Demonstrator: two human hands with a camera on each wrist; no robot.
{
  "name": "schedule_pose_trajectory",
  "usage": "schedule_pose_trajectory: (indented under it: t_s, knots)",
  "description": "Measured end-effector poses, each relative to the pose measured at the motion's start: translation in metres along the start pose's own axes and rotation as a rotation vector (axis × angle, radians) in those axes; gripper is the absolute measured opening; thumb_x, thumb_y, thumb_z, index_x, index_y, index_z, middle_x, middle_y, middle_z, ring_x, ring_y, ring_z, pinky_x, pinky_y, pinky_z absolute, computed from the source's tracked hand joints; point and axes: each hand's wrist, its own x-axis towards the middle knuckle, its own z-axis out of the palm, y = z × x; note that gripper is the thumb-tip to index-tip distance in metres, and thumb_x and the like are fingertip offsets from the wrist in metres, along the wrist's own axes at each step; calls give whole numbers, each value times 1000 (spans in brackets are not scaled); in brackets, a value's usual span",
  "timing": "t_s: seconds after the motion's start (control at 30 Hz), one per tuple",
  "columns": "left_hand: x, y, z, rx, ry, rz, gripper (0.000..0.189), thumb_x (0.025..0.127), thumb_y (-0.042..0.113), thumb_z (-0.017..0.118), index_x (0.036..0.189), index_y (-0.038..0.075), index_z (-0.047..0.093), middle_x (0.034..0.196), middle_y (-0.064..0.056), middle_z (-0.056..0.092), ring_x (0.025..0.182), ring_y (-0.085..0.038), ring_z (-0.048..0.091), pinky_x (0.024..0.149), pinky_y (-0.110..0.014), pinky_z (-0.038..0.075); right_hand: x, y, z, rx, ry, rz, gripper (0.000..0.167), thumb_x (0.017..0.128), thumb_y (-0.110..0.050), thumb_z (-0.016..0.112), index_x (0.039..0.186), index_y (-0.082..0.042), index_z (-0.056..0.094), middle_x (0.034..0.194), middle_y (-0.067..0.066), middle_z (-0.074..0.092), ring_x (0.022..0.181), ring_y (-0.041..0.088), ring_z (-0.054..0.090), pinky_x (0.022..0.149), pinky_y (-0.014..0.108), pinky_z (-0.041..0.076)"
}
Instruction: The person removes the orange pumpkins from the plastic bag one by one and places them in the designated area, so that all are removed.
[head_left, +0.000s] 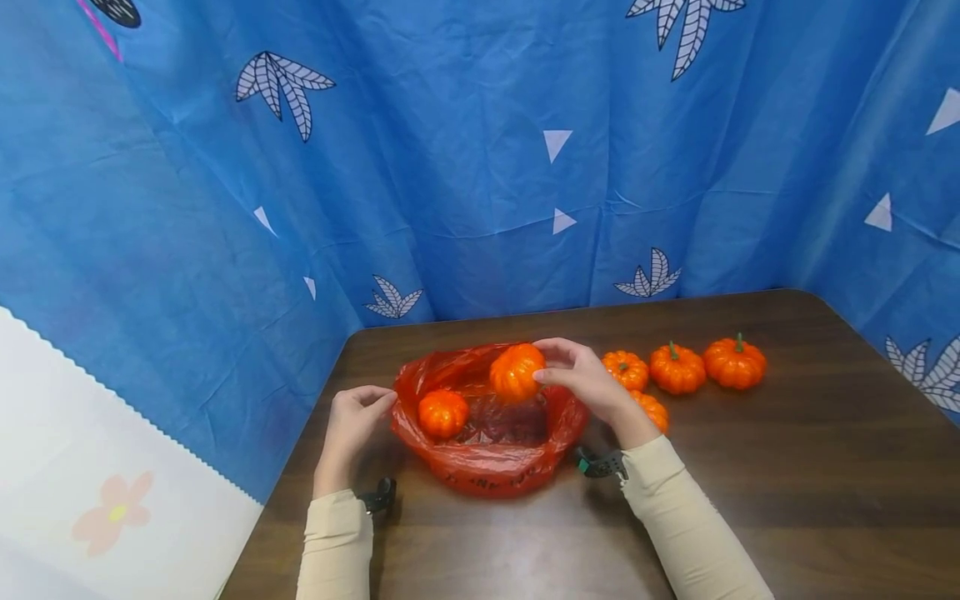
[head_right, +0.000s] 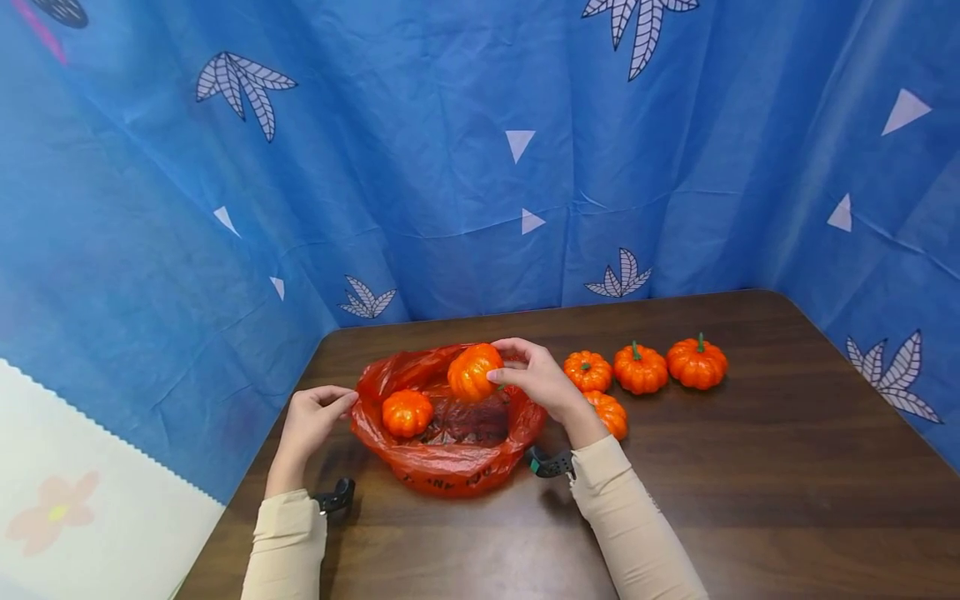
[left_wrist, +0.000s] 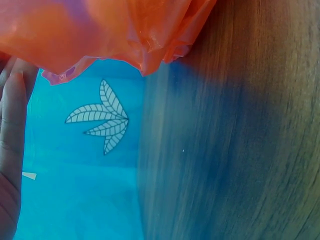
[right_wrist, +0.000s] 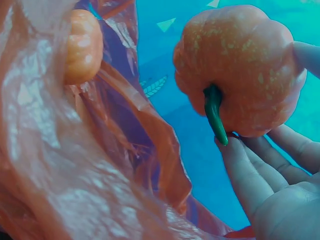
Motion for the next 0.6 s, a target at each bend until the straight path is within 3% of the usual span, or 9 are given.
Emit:
schedule_pose_trajectory:
  t_s: [0.13,0.4,0.6]
  knots:
    - [0,-1,-1,-4,5,15,28,93,28,72,104,3,77,98,-13,76,79,-23,71,85,-44,61,-3,-4,-4,-13,6,-7,54,91,-12,69,140,0,50,142,23,53,123,34,60,95,33,57]
    - [0,-1,-1,-12,10,51,27,93,25,72,103,1,76,94,-14,76,76,-22,72,83,-46,61,-9,-10,-13,-15,-4,-15,53,93,-13,66,141,1,49,141,23,53,110,18,64,94,33,57]
    - [0,-2,-1,-17,17,60,26,93,25,72,102,1,77,92,-13,76,75,-20,70,82,-47,62,-13,-10,-24,-13,-5,-22,50,94,-15,65,140,-2,50,138,21,55,106,17,66,93,34,58]
